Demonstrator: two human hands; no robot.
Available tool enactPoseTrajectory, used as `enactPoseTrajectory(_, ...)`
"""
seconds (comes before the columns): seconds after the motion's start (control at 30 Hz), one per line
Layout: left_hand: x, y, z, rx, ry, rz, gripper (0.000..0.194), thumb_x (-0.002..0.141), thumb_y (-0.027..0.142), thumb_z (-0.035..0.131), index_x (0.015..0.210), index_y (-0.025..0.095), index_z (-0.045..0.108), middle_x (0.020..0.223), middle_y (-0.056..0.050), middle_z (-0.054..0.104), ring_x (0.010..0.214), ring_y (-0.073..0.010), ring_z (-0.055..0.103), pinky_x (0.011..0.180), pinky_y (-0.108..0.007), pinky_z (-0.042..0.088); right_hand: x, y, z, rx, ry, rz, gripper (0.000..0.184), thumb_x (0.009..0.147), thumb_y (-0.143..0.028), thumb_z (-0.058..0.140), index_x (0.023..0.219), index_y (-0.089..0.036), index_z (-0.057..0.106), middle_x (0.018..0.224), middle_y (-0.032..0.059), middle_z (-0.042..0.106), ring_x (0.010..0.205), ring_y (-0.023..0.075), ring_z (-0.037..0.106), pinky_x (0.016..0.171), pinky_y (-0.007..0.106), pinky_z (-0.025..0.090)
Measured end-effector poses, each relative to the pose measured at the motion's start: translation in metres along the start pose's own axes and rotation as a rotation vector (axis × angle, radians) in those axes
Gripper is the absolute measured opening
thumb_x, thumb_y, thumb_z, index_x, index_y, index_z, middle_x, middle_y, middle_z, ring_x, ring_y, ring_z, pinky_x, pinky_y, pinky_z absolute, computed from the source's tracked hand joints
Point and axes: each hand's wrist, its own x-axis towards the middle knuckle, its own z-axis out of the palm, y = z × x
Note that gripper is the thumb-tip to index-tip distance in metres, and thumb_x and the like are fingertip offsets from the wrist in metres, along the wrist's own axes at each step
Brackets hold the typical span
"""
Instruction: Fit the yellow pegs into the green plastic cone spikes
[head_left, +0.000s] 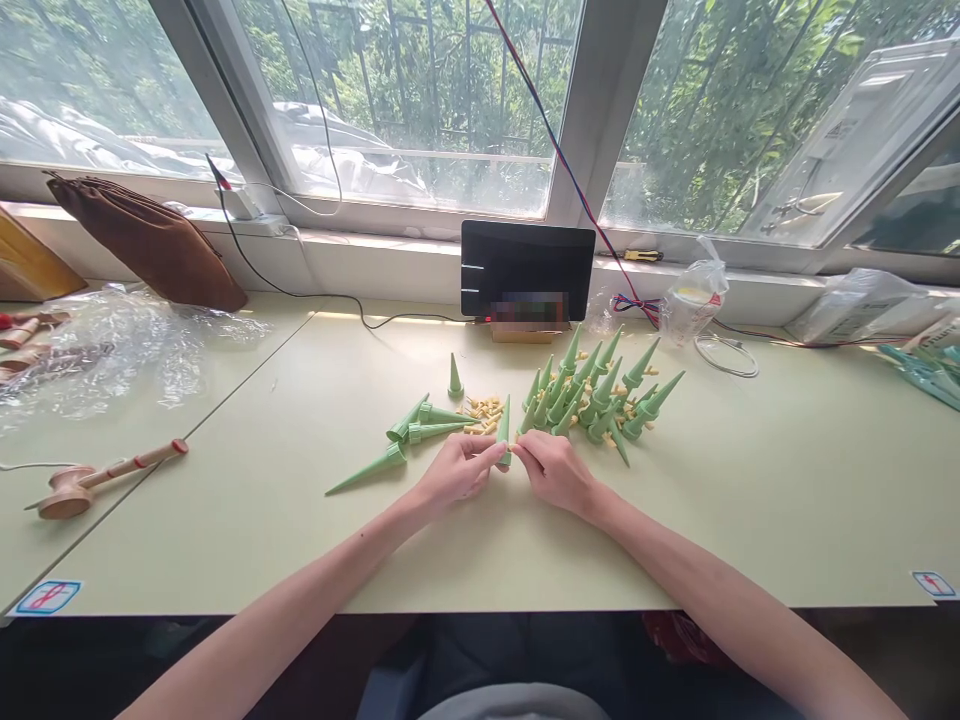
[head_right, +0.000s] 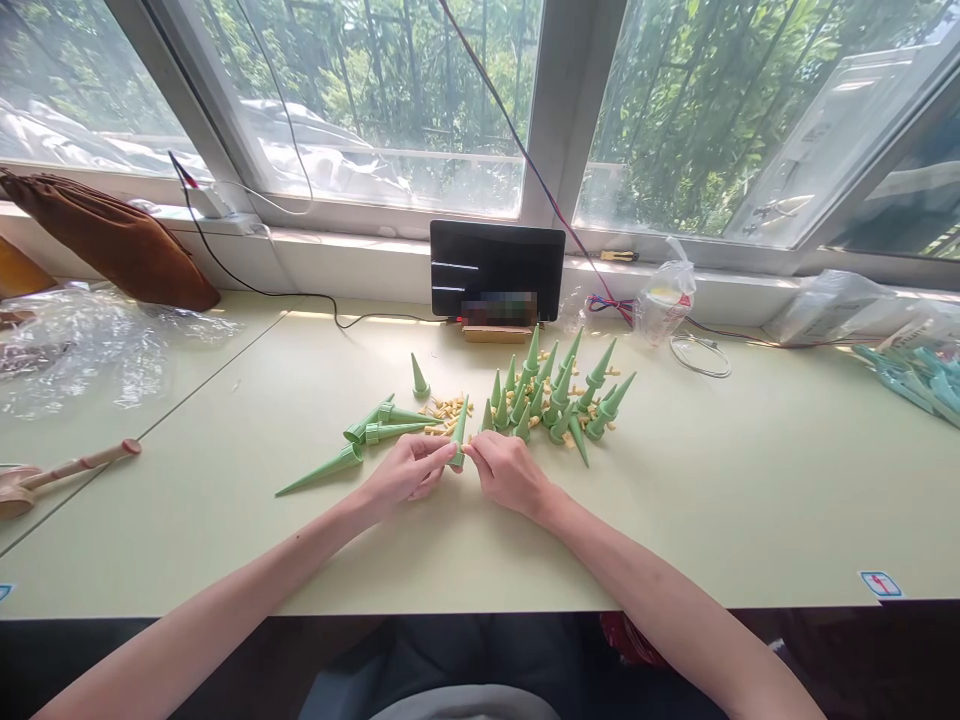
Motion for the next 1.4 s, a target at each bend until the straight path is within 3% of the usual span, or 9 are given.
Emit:
enactPoseTrajectory(0.23,0.001,0.006,0.000,-0.038,-0.015,0.022,0.037,0.085,0.051,0.064,0.082,0.014,0.067,0.045,0.008,0.037,0.037,-0.0046,0.029,0.039,-0.020,0.024,0.000,0.000,0.001,-0.078,0.032,-0.035,0.030,0.101,-0.025,0.037,0.074,-0.020,0.047,0.068,0.0014,0.045,0.058,0.0143,0.036,0.057,0.028,0.027)
enactPoseTrajectory(0.33,0.002,0.009,0.002,0.001,0.024,0.098,0.034,0.083,0.048,0.067,0.090,0.014,0.067,0.068,0.001,0.059,0.039,-0.0034,0.038,0.037,-0.019,0.032,0.001,-0.001,0.001,-0.058,0.086,-0.013,0.025,0.101,-0.024,0.039,0.081,-0.019,0.052,0.071,0.0027,0.051,0.061,0.0145,0.044,0.059,0.027,0.033)
enactPoseTrajectory(0.43,0.004,0.006,0.000,0.071,0.040,0.183,0.036,0.087,0.046,0.063,0.107,0.017,0.065,0.090,-0.006,0.067,0.042,-0.0053,0.050,0.037,-0.020,0.040,0.001,-0.002,0.000,-0.078,0.106,-0.030,0.023,0.101,-0.025,0.042,0.084,-0.019,0.056,0.071,0.0026,0.053,0.061,0.0141,0.046,0.058,0.026,0.035)
enactPoseTrajectory(0.53,0.005,0.002,-0.004,0.154,0.054,0.236,0.034,0.088,0.043,0.063,0.113,0.020,0.062,0.087,-0.003,0.067,0.045,-0.0078,0.055,0.038,-0.020,0.045,0.002,-0.001,-0.001,-0.142,0.133,-0.085,0.023,0.101,-0.025,0.043,0.085,-0.018,0.059,0.069,0.0014,0.052,0.057,0.0124,0.044,0.053,0.025,0.033)
enactPoseTrajectory(0.67,0.006,0.000,-0.007,0.255,0.109,0.287,0.026,0.084,0.040,0.069,0.099,0.019,0.065,0.070,0.001,0.061,0.055,-0.0116,0.059,0.041,-0.019,0.050,0.001,0.000,-0.002,-0.233,0.147,-0.173,0.024,0.101,-0.024,0.045,0.083,-0.017,0.060,0.067,0.0003,0.051,0.053,0.0108,0.041,0.050,0.024,0.030)
enactPoseTrajectory(0.87,0.010,-0.003,-0.008,0.240,0.153,0.363,0.021,0.080,0.033,0.073,0.092,0.017,0.068,0.101,-0.007,0.064,0.069,-0.0143,0.065,0.048,-0.024,0.059,0.001,0.001,-0.001,-0.237,0.186,-0.211,0.023,0.101,-0.026,0.048,0.086,-0.016,0.062,0.068,0.0009,0.054,0.054,0.0101,0.044,0.050,0.022,0.033)
enactPoseTrajectory(1.1,0.009,-0.003,-0.006,0.279,0.130,0.395,0.011,0.083,0.022,0.066,0.092,0.018,0.071,0.100,-0.006,0.064,0.078,-0.0159,0.066,0.058,-0.028,0.065,-0.002,0.000,0.003,-0.230,0.159,-0.253,0.027,0.099,-0.022,0.049,0.076,-0.017,0.062,0.065,-0.0008,0.049,0.052,0.0091,0.039,0.049,0.022,0.030)
enactPoseTrajectory(1.4,0.012,-0.014,-0.006,0.372,0.145,0.453,0.019,0.082,0.009,0.058,0.093,0.018,0.071,0.103,-0.005,0.063,0.077,-0.0132,0.065,0.062,-0.027,0.064,-0.003,-0.002,0.003,-0.174,0.071,-0.249,0.032,0.099,-0.019,0.044,0.069,-0.017,0.053,0.065,-0.0015,0.041,0.052,0.0095,0.030,0.049,0.023,0.026)
